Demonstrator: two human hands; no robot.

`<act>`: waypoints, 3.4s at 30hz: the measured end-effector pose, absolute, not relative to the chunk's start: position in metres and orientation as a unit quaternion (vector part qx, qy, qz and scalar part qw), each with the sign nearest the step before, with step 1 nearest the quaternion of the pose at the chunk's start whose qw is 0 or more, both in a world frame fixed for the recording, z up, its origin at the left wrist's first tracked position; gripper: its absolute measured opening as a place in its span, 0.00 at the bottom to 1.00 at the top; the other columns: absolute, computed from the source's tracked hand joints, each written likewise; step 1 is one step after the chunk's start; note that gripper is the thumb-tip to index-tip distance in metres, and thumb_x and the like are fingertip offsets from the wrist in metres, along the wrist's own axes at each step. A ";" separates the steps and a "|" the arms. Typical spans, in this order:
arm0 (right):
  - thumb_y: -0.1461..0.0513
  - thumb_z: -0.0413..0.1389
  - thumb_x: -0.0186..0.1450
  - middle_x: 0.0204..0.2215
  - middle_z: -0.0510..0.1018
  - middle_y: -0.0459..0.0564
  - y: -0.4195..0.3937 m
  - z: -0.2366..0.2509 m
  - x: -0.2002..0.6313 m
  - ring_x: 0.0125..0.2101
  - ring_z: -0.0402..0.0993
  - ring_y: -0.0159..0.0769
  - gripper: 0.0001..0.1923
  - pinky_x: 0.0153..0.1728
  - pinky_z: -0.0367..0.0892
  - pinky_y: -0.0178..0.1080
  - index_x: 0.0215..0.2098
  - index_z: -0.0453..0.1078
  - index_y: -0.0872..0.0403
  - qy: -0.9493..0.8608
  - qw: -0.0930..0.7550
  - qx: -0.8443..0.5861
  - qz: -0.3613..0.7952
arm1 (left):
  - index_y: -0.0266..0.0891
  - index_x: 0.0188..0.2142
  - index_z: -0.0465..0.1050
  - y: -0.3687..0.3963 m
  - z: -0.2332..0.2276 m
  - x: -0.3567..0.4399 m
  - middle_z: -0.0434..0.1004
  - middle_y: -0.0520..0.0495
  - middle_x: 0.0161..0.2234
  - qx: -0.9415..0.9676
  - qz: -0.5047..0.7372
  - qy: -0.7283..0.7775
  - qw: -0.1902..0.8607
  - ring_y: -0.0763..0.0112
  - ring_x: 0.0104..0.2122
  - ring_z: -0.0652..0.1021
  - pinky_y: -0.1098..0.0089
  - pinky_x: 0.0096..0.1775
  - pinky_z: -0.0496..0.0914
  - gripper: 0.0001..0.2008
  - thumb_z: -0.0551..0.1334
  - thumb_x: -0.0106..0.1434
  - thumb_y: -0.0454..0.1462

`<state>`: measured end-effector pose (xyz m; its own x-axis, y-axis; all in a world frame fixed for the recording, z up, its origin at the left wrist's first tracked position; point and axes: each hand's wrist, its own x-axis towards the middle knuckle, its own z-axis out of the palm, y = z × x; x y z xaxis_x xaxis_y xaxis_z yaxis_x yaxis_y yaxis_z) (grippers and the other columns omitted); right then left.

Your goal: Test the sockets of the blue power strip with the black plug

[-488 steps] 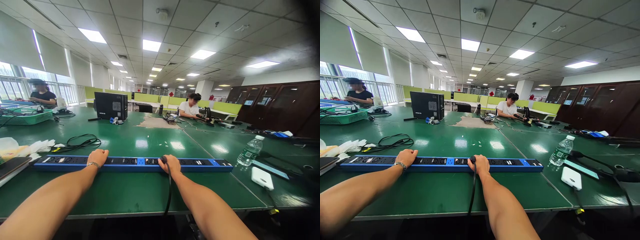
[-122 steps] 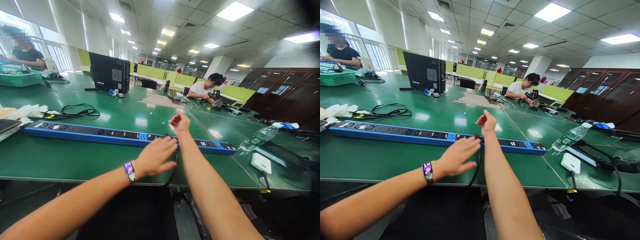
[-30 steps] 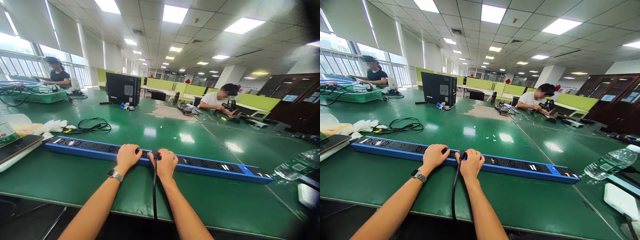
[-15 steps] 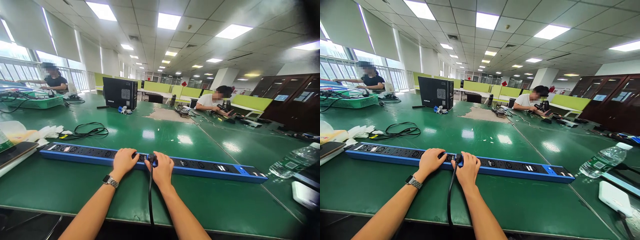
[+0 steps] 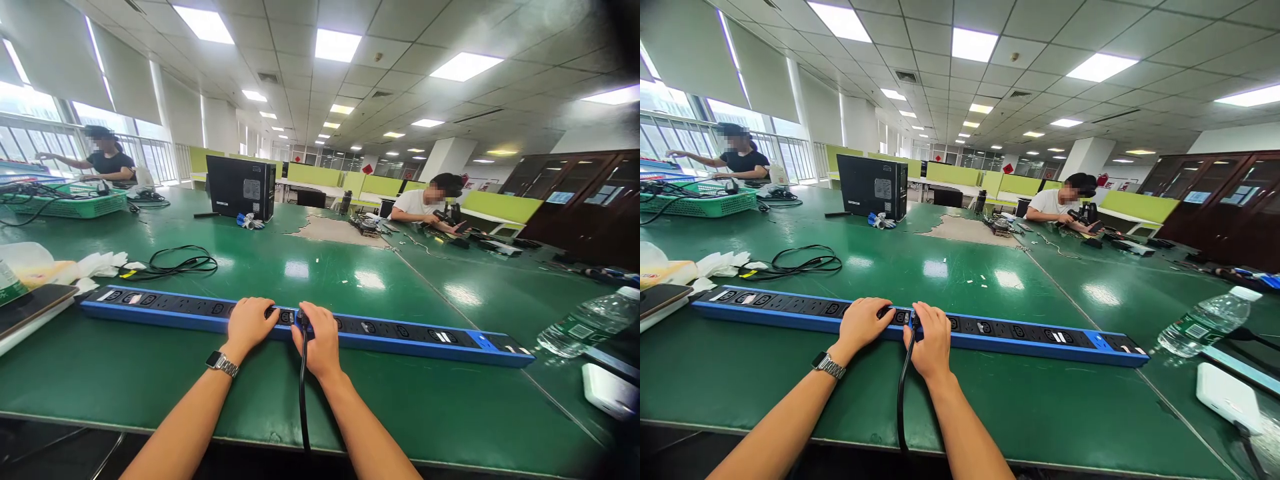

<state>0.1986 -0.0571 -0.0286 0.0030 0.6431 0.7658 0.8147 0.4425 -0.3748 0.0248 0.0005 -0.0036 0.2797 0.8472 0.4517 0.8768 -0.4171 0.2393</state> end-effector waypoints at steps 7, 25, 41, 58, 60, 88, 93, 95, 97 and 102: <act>0.62 0.55 0.63 0.48 0.78 0.52 -0.056 -0.033 0.201 0.47 0.70 0.41 0.16 0.49 0.63 0.44 0.49 0.72 0.52 -0.687 0.470 -0.546 -0.099 | 0.42 0.43 0.78 0.000 -0.004 0.024 0.82 0.45 0.42 -0.805 -0.265 -0.529 0.025 0.59 0.44 0.79 0.59 0.49 0.67 0.17 0.54 0.66 0.45; 0.63 0.55 0.62 0.49 0.78 0.51 -0.057 -0.038 0.200 0.45 0.70 0.39 0.16 0.49 0.61 0.43 0.49 0.70 0.52 -0.684 0.471 -0.548 -0.101 | 0.41 0.43 0.78 0.001 -0.006 0.023 0.82 0.45 0.43 -0.808 -0.264 -0.526 0.024 0.59 0.44 0.78 0.59 0.49 0.66 0.17 0.54 0.66 0.46; 0.61 0.54 0.62 0.46 0.77 0.53 -0.054 -0.039 0.196 0.47 0.70 0.41 0.18 0.49 0.60 0.42 0.50 0.68 0.54 -0.667 0.454 -0.580 -0.116 | 0.36 0.51 0.72 -0.008 -0.005 0.023 0.78 0.37 0.41 -0.860 -0.163 -0.457 0.154 0.54 0.42 0.75 0.57 0.46 0.63 0.22 0.47 0.71 0.46; 0.59 0.54 0.64 0.45 0.78 0.53 -0.053 -0.038 0.192 0.46 0.70 0.42 0.15 0.51 0.53 0.44 0.49 0.68 0.53 -0.652 0.440 -0.607 -0.112 | 0.33 0.56 0.66 -0.001 0.006 0.017 0.74 0.34 0.45 -0.924 -0.091 -0.350 0.123 0.51 0.44 0.74 0.58 0.45 0.65 0.31 0.59 0.63 0.54; 0.59 0.54 0.64 0.45 0.78 0.53 -0.053 -0.038 0.192 0.46 0.69 0.42 0.16 0.51 0.53 0.44 0.49 0.68 0.53 -0.649 0.441 -0.609 -0.116 | 0.35 0.55 0.67 0.003 0.007 0.016 0.74 0.36 0.44 -0.927 -0.094 -0.345 0.114 0.52 0.43 0.75 0.59 0.43 0.65 0.31 0.58 0.62 0.56; 0.49 0.54 0.61 0.36 0.79 0.54 -0.055 -0.027 0.285 0.37 0.74 0.43 0.19 0.41 0.67 0.43 0.39 0.73 0.56 -0.441 0.631 -0.635 -0.060 | 0.38 0.56 0.68 0.004 0.001 0.013 0.76 0.41 0.49 -0.902 -0.138 -0.407 0.053 0.55 0.47 0.76 0.58 0.50 0.66 0.34 0.56 0.61 0.60; 0.50 0.53 0.61 0.36 0.81 0.53 -0.066 -0.032 0.320 0.38 0.75 0.42 0.18 0.43 0.66 0.43 0.38 0.76 0.53 -0.498 0.556 -0.664 -0.034 | 0.37 0.56 0.67 0.004 0.001 0.013 0.76 0.41 0.49 -0.901 -0.140 -0.407 0.049 0.55 0.47 0.76 0.57 0.50 0.66 0.35 0.55 0.61 0.60; 0.51 0.51 0.62 0.36 0.82 0.52 -0.068 -0.031 0.318 0.38 0.75 0.42 0.17 0.45 0.65 0.43 0.36 0.77 0.52 -0.522 0.528 -0.668 -0.052 | 0.37 0.56 0.68 0.004 0.001 0.014 0.76 0.41 0.49 -0.902 -0.139 -0.407 0.048 0.55 0.47 0.76 0.57 0.50 0.66 0.35 0.55 0.61 0.60; 0.52 0.50 0.63 0.37 0.82 0.51 -0.068 -0.029 0.314 0.39 0.75 0.42 0.17 0.46 0.64 0.44 0.35 0.77 0.52 -0.525 0.516 -0.673 -0.072 | 0.37 0.56 0.68 0.004 0.001 0.014 0.76 0.40 0.49 -0.901 -0.138 -0.408 0.047 0.55 0.47 0.75 0.57 0.50 0.66 0.35 0.56 0.61 0.60; 0.52 0.50 0.63 0.36 0.82 0.51 -0.068 -0.027 0.308 0.38 0.74 0.41 0.17 0.46 0.63 0.43 0.37 0.78 0.52 -0.551 0.487 -0.671 -0.091 | 0.38 0.56 0.68 0.005 0.001 0.014 0.76 0.41 0.49 -0.901 -0.139 -0.408 0.043 0.55 0.47 0.76 0.57 0.50 0.66 0.35 0.56 0.61 0.60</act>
<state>0.3084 -0.0677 -0.0269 0.3751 0.6515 0.6594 0.8288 0.0828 -0.5533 0.0136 0.0047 0.0014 0.6277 0.7238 0.2864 0.7480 -0.6627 0.0354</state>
